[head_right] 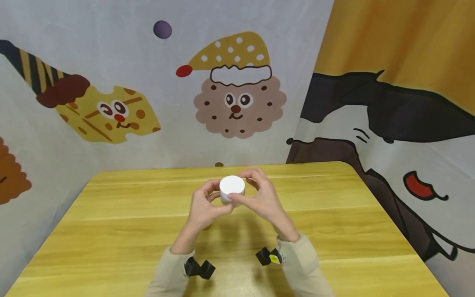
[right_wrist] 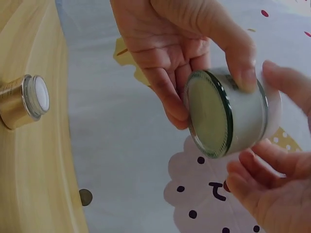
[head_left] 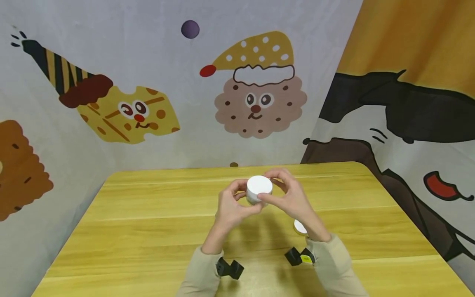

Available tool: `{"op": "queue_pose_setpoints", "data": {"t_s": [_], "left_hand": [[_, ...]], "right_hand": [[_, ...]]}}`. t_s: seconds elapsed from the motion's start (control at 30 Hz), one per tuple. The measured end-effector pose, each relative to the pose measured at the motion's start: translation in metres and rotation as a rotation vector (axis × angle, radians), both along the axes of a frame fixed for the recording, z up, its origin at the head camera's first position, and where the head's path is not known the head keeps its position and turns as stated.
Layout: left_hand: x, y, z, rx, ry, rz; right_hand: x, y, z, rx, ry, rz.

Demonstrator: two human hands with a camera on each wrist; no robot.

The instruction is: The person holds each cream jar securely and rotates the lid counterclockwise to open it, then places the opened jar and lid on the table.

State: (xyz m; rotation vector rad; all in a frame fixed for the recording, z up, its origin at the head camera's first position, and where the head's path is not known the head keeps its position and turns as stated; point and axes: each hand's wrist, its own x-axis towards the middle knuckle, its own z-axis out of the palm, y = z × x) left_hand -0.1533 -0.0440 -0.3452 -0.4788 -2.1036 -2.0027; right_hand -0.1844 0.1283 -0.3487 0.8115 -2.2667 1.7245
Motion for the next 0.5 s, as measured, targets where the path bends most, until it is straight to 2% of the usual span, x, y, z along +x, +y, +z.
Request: {"op": "queue_pose_setpoints", "data": {"t_s": [0.17, 0.23, 0.4, 0.5], "left_hand": [[0.0002, 0.0001, -0.0010, -0.009, 0.008, -0.003], [0.0003, 0.0002, -0.0011, -0.014, 0.007, -0.004], [0.0002, 0.0008, -0.0007, -0.015, -0.009, 0.004], [0.0002, 0.0011, -0.0006, -0.017, -0.011, 0.010]], "right_hand": [[0.0006, 0.0033, 0.0001, -0.001, 0.035, 0.113], [0.0012, 0.0031, -0.0003, -0.002, 0.035, 0.124], [0.0020, -0.0006, -0.0012, 0.009, -0.020, 0.012], [0.0012, -0.0024, -0.0015, -0.006, -0.033, -0.024]]}}
